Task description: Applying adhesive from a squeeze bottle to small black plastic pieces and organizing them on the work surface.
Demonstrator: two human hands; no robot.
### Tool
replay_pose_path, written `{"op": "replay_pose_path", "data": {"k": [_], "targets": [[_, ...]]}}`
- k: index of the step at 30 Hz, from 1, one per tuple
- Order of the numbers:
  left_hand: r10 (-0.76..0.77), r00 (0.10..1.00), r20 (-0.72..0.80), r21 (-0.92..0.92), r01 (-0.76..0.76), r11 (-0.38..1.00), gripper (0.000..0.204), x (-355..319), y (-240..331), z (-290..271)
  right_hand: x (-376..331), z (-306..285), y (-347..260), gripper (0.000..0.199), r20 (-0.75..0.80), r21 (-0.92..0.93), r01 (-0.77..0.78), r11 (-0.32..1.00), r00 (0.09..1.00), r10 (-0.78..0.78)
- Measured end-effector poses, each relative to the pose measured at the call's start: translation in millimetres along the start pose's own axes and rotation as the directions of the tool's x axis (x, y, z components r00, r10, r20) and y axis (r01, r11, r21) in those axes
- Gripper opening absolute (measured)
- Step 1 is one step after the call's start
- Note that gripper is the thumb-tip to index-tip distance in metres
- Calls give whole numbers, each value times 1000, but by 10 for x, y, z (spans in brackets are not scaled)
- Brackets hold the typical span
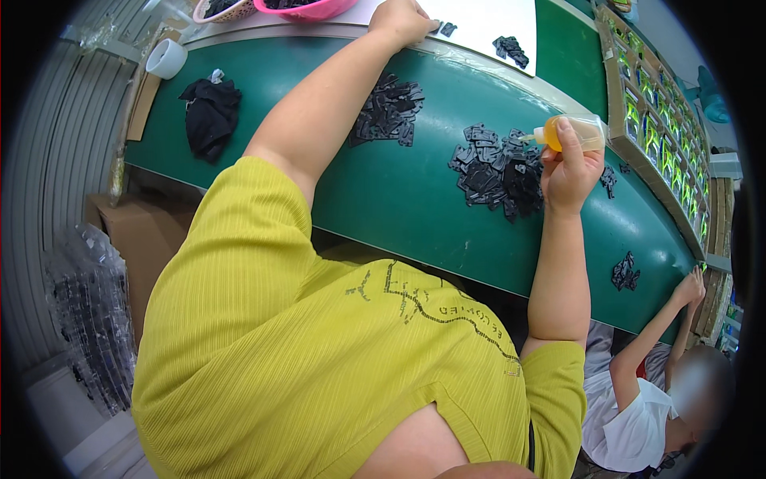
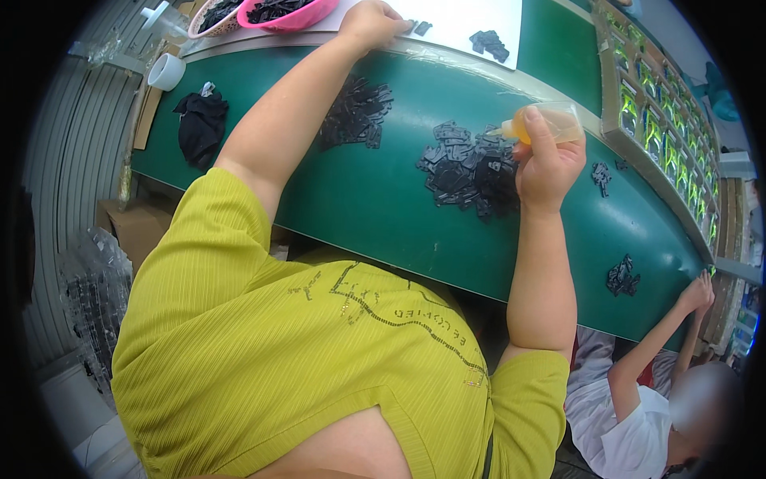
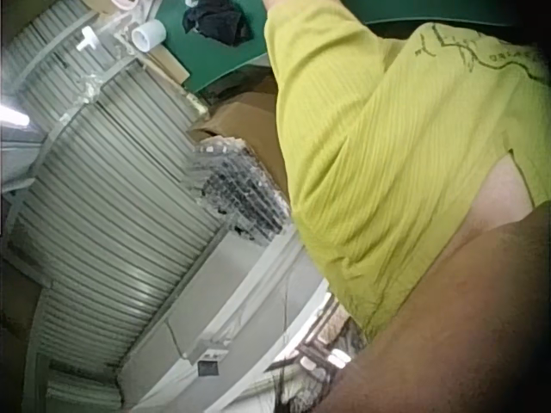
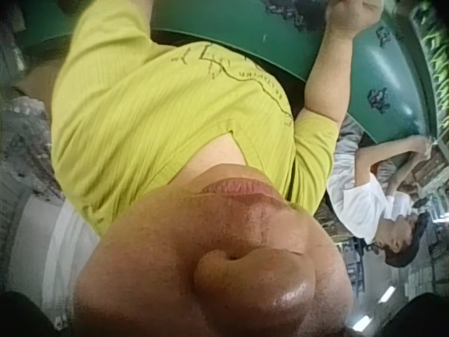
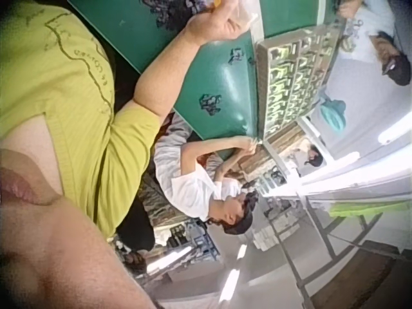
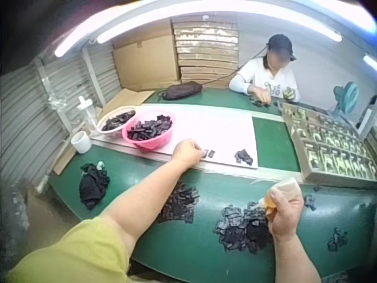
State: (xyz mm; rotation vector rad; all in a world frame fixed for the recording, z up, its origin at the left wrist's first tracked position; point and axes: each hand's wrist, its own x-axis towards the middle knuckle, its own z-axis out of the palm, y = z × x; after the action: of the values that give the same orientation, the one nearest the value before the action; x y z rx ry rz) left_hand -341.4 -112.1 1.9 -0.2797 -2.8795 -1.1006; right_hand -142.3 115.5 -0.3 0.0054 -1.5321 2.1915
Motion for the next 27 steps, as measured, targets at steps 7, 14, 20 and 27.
{"op": "replay_pose_path", "data": {"k": [7,14,20,27], "targets": [[34,966,256,332,-121,935,25,-740,290,-346,27,-52,24,8,-12,-12,8,1000,1000,-8],[-25,907,420,181,-56,982,27,-784,69,-310,1,-6,50,11,-20,-71,2,997,1000,-3],[49,934,353,-387,98,917,19,-1043,332,-496,-3,-46,23,13,-25,-80,2,997,1000,-4],[174,888,425,-785,265,560,21,-1411,491,85,-10,-20,26,10,-22,66,4,998,1000,-2]]}}
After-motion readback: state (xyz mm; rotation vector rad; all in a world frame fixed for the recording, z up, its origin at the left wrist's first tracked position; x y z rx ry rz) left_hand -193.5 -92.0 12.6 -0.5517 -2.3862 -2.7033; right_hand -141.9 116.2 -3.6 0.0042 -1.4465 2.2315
